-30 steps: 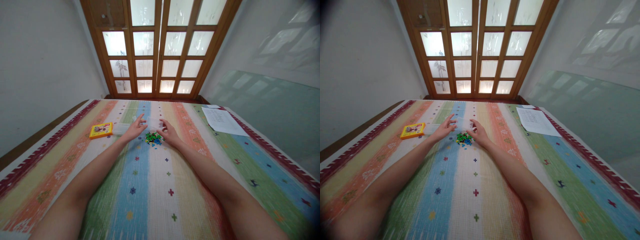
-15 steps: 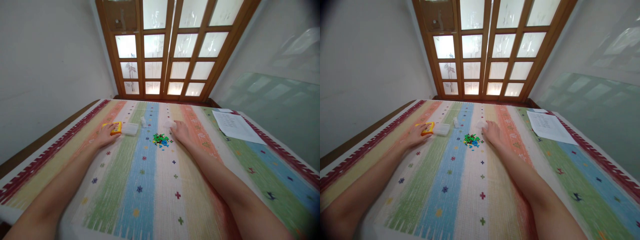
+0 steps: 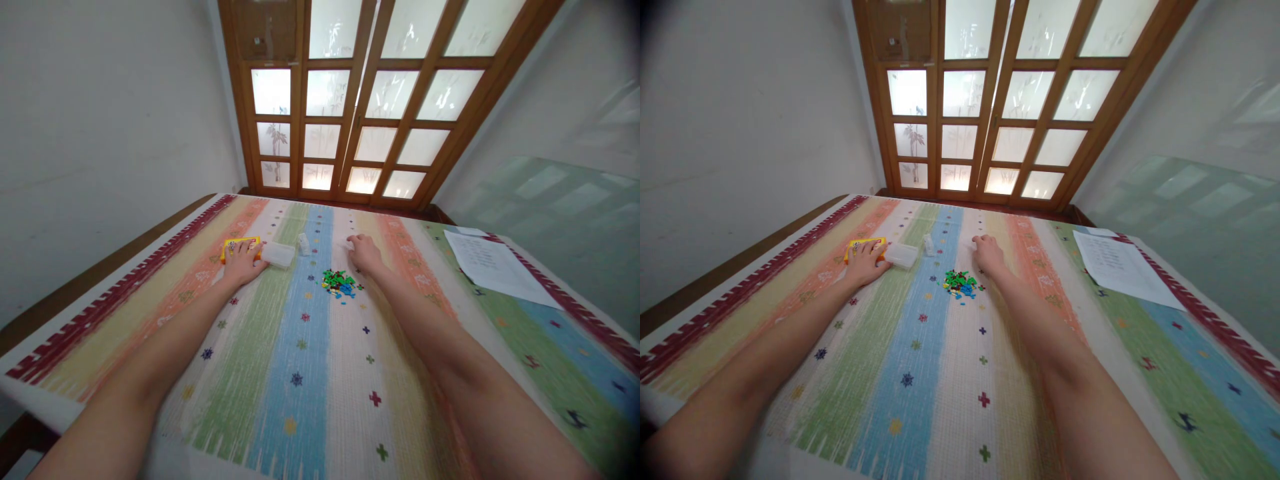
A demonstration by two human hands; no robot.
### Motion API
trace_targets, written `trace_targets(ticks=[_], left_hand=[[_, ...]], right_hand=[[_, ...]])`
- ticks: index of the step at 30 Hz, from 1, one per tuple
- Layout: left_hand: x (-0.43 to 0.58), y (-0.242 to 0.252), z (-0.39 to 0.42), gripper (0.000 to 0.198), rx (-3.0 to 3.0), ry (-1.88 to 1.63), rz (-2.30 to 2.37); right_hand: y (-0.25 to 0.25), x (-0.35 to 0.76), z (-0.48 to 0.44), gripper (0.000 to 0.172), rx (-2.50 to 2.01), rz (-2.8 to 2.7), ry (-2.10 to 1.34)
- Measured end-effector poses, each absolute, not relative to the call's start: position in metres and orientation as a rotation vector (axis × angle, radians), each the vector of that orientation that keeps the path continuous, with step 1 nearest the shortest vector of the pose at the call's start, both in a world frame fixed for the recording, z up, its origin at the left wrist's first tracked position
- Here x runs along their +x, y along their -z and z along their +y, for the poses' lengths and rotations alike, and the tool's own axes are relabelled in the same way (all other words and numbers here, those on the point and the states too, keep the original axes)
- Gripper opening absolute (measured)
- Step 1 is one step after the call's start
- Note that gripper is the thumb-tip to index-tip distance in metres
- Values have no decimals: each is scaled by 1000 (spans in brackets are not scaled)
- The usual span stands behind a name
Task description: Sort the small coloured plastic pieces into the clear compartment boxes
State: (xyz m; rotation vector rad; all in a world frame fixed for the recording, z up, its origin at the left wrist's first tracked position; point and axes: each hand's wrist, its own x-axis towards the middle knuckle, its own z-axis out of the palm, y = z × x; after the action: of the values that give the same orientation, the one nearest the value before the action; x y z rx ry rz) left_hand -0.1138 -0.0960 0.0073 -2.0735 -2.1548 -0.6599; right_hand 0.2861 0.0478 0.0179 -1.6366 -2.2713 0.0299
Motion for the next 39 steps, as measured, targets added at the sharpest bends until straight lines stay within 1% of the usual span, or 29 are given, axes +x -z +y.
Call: trace_targets(ticks=[2, 6, 11, 15, 18, 20, 23, 26, 28, 31, 33, 36, 39], left_hand=[[-112, -7, -85, 64, -2048, 697, -2177], [-110, -6, -65, 65, -2030, 773, -2200], [-110, -7, -45, 69, -2121, 939, -2172], [-116, -10, -41, 78, -2178, 1241, -2151], [-124, -15, -47, 72, -1939, 1564, -2134], [-129, -18, -53, 67, -1765, 1680, -2100], [-132, -19, -58, 60, -1807, 1652, -2037], [-136, -13, -53, 51, -1973, 1513, -2019], [-141, -5, -46, 47, -1980, 1407, -2075], [-151, 7, -36, 47, -1878, 1310, -2154], [-156, 12, -32, 46, -1844, 1308, -2151], [-157, 13, -31, 45, -1859, 1338, -2062], [-151, 12, -32, 48, -1845, 1380, -1972]], right_hand=[[-14, 281, 54, 47, -1586, -2269, -10], [-10, 271, 68, 51, -1603, -2228, -52], [-25, 237, 77, 48, -1562, -2103, -197], [-43, 170, 63, 45, -1180, -2111, -246], [-50, 115, 48, 41, -927, -2217, -297], [-51, 83, 40, 38, -873, -2255, -323], [-51, 49, 35, 36, -898, -2283, -383], [-53, 36, 34, 35, -824, -2390, -438], [-56, 42, 34, 33, -772, -2444, -426], [-63, 72, 32, 32, -869, -2417, -342], [-66, 100, 30, 31, -1074, -2365, -276], [-68, 138, 26, 34, -1454, -2255, -167], [-66, 153, 23, 36, -1696, -2282, -222]])
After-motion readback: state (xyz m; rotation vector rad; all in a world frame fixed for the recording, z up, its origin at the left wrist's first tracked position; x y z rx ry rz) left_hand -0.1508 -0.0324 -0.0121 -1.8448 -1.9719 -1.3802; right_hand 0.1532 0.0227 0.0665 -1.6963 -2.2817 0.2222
